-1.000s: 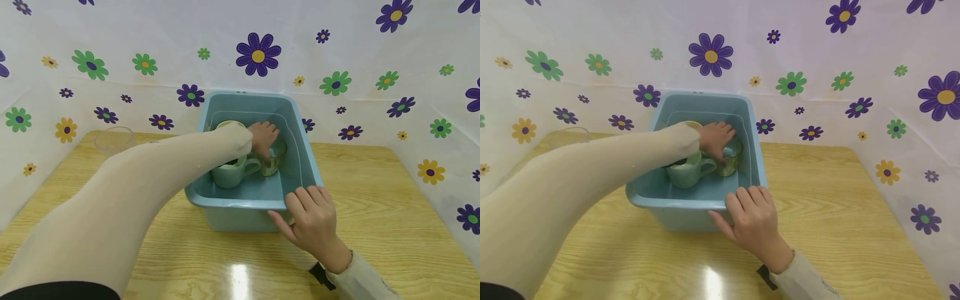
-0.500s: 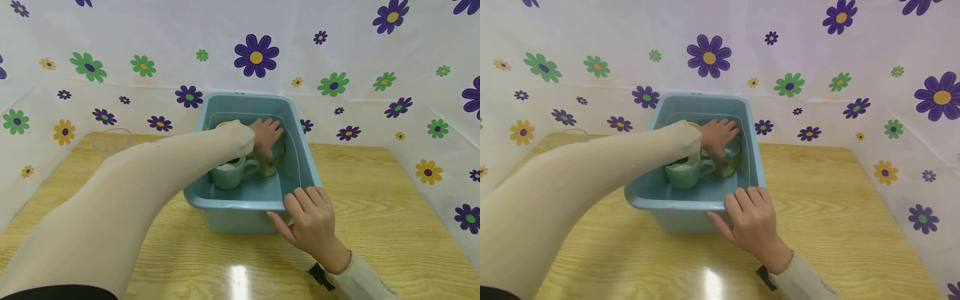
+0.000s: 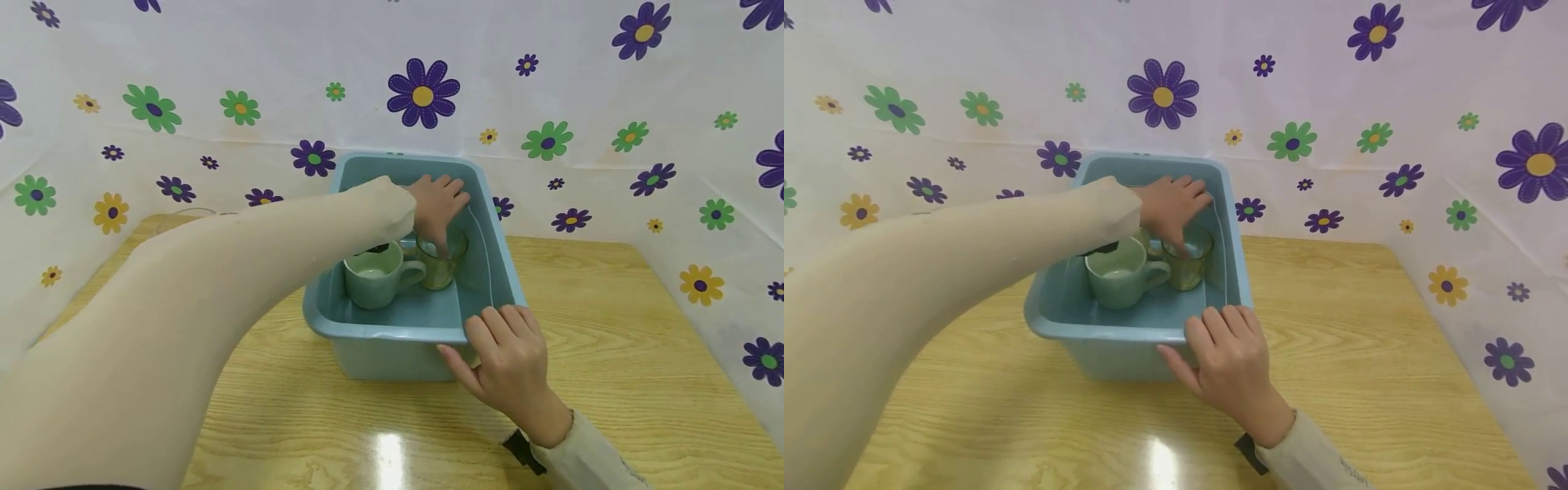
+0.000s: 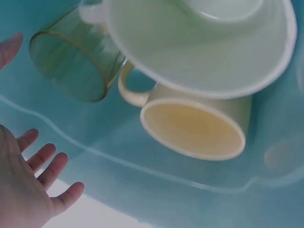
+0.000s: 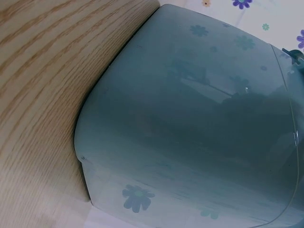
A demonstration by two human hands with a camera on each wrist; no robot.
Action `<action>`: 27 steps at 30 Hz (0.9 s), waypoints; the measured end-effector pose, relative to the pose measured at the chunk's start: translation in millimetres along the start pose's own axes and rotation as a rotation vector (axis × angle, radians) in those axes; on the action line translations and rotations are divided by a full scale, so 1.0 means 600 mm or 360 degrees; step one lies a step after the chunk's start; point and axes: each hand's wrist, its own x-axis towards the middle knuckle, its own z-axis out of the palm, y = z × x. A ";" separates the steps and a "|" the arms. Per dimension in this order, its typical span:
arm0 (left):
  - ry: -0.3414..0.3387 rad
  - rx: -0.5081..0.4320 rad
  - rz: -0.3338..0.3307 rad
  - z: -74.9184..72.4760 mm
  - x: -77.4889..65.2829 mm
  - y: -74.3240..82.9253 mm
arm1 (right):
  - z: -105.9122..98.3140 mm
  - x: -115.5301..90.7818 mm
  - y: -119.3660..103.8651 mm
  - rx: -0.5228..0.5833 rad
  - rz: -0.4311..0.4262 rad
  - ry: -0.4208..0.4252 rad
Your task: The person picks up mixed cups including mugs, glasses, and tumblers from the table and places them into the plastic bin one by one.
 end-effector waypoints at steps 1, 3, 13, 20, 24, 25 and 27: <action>0.0005 -0.0014 0.0006 -0.007 -0.004 -0.001 | 0.000 0.000 0.000 -0.0002 0.0000 0.0000; 0.0018 -0.0028 0.0022 -0.022 -0.013 -0.004 | 0.000 0.000 0.001 -0.0004 -0.0003 0.0001; 0.0152 0.0057 0.0139 -0.093 -0.100 0.013 | 0.000 -0.002 0.001 -0.0007 0.0002 -0.0017; 0.0340 0.0080 0.0242 -0.111 -0.174 0.024 | 0.001 -0.001 0.001 -0.0006 -0.0002 0.0004; 0.0429 0.0078 0.0266 -0.108 -0.205 0.025 | 0.002 -0.001 0.000 -0.0004 -0.0008 0.0018; 0.0452 0.0082 0.0272 -0.106 -0.211 0.026 | 0.002 -0.001 0.000 -0.0004 -0.0010 0.0020; 0.0495 0.0096 0.0282 -0.103 -0.221 0.025 | 0.002 -0.001 0.000 -0.0004 -0.0013 0.0022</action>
